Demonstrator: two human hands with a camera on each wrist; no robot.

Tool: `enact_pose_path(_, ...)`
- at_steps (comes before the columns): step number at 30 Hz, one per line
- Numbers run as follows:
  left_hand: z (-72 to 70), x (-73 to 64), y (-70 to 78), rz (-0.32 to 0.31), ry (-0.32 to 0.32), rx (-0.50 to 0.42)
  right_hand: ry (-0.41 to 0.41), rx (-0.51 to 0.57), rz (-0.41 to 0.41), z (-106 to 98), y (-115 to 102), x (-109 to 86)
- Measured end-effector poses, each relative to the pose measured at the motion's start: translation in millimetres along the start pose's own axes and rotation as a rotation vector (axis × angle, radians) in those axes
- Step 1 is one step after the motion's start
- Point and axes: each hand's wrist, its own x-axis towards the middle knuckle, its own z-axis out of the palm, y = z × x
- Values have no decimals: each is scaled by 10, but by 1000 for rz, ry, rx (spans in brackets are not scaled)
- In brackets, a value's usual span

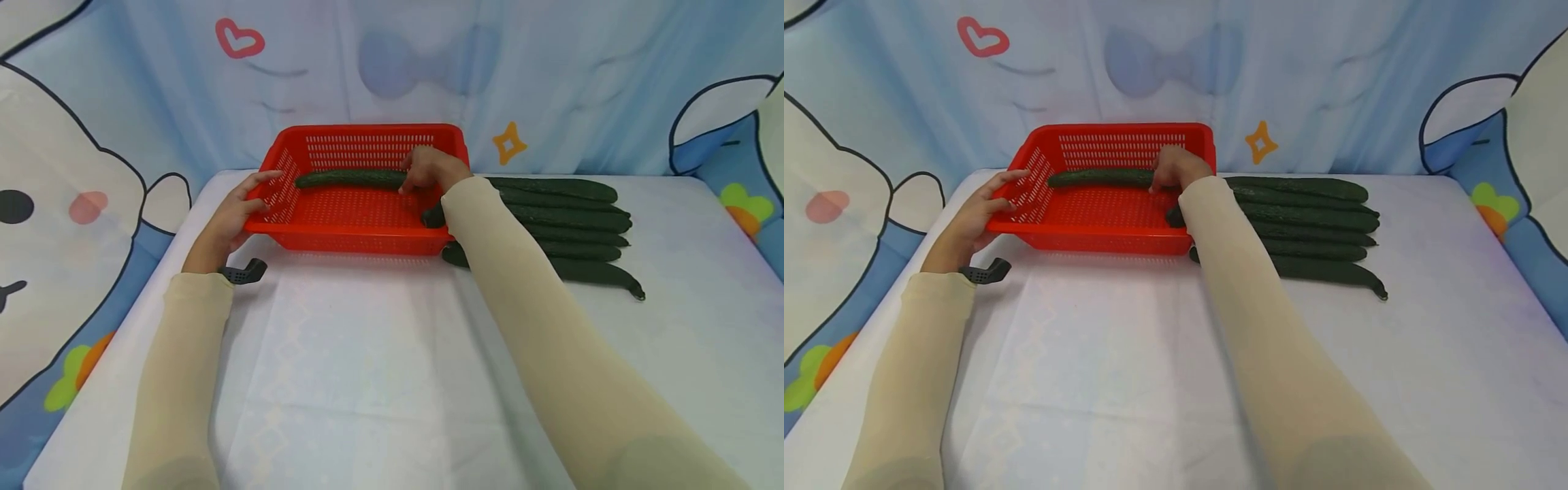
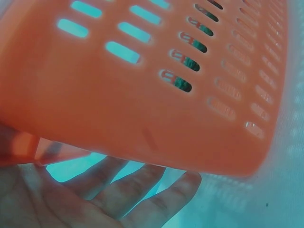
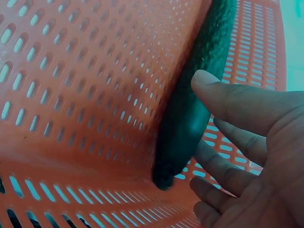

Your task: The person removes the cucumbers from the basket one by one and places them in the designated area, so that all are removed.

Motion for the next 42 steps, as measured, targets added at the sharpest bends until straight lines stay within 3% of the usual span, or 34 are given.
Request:
enact_pose_path(13,-19,-10,17,-1,6,0,-14,-108,-33,38,-13,-35)
enact_pose_path(30,-12,-22,39,-18,7,6,-48,-185,6,54,-6,-32)
enact_pose_path(42,-1,-13,30,-15,6,2,-138,-289,-36,50,5,-38)
